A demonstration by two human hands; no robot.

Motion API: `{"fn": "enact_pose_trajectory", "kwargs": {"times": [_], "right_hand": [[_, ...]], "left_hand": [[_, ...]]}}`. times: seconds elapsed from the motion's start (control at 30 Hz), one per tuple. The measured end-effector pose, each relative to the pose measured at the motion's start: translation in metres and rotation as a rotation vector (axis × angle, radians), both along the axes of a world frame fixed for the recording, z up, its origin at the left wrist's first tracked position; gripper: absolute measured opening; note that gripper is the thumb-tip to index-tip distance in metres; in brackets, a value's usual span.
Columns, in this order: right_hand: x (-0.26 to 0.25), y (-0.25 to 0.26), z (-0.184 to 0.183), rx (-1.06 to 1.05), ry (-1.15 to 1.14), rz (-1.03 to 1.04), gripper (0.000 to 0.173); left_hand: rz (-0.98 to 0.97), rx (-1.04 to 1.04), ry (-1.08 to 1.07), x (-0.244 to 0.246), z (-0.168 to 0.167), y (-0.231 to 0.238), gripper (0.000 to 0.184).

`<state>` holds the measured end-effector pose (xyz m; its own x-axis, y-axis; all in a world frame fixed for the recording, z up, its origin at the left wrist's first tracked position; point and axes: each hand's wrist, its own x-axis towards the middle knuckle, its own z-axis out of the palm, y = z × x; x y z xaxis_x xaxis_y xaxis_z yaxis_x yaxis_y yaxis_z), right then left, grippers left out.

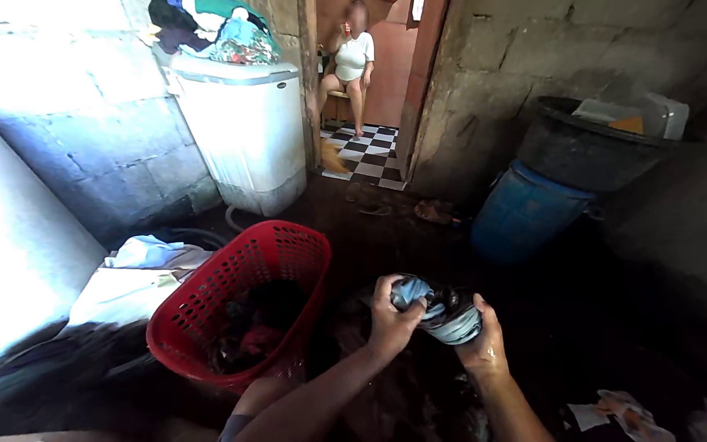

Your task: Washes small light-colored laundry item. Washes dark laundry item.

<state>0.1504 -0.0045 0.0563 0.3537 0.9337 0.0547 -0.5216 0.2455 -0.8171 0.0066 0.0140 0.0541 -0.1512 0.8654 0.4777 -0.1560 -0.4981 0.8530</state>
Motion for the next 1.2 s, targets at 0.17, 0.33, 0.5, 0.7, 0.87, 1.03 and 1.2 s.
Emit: {"fn": "enact_pose_trajectory", "kwargs": {"times": [0.17,0.33,0.5,0.7,0.87,1.03,1.2], "right_hand": [[0.017,0.004,-0.03,-0.218,0.23,0.484,0.038],[0.018,-0.007,-0.03,-0.374,-0.02,0.58,0.029],[0.019,0.003,-0.033,-0.494,-0.659,0.621,0.01],[0.009,0.005,-0.043,-0.687,-1.047,0.62,0.028],[0.012,0.0,-0.042,-0.682,-0.941,0.527,0.041],[0.025,-0.007,-0.052,-0.398,-0.253,0.64,0.063],[0.023,-0.011,-0.068,-0.201,-0.072,0.653,0.101]], "left_hand": [[0.116,0.489,0.332,0.013,-0.042,-0.024,0.037],[0.098,0.759,0.538,0.021,-0.07,-0.055,0.029],[0.165,0.886,0.665,0.026,-0.093,-0.062,0.009],[0.156,0.934,0.802,0.027,-0.121,-0.06,0.005],[-0.039,0.647,0.752,0.022,-0.095,-0.055,0.023],[-0.229,-0.538,0.073,0.012,-0.027,-0.017,0.021],[-0.15,-1.058,-0.399,0.001,-0.04,0.014,0.019]]}}
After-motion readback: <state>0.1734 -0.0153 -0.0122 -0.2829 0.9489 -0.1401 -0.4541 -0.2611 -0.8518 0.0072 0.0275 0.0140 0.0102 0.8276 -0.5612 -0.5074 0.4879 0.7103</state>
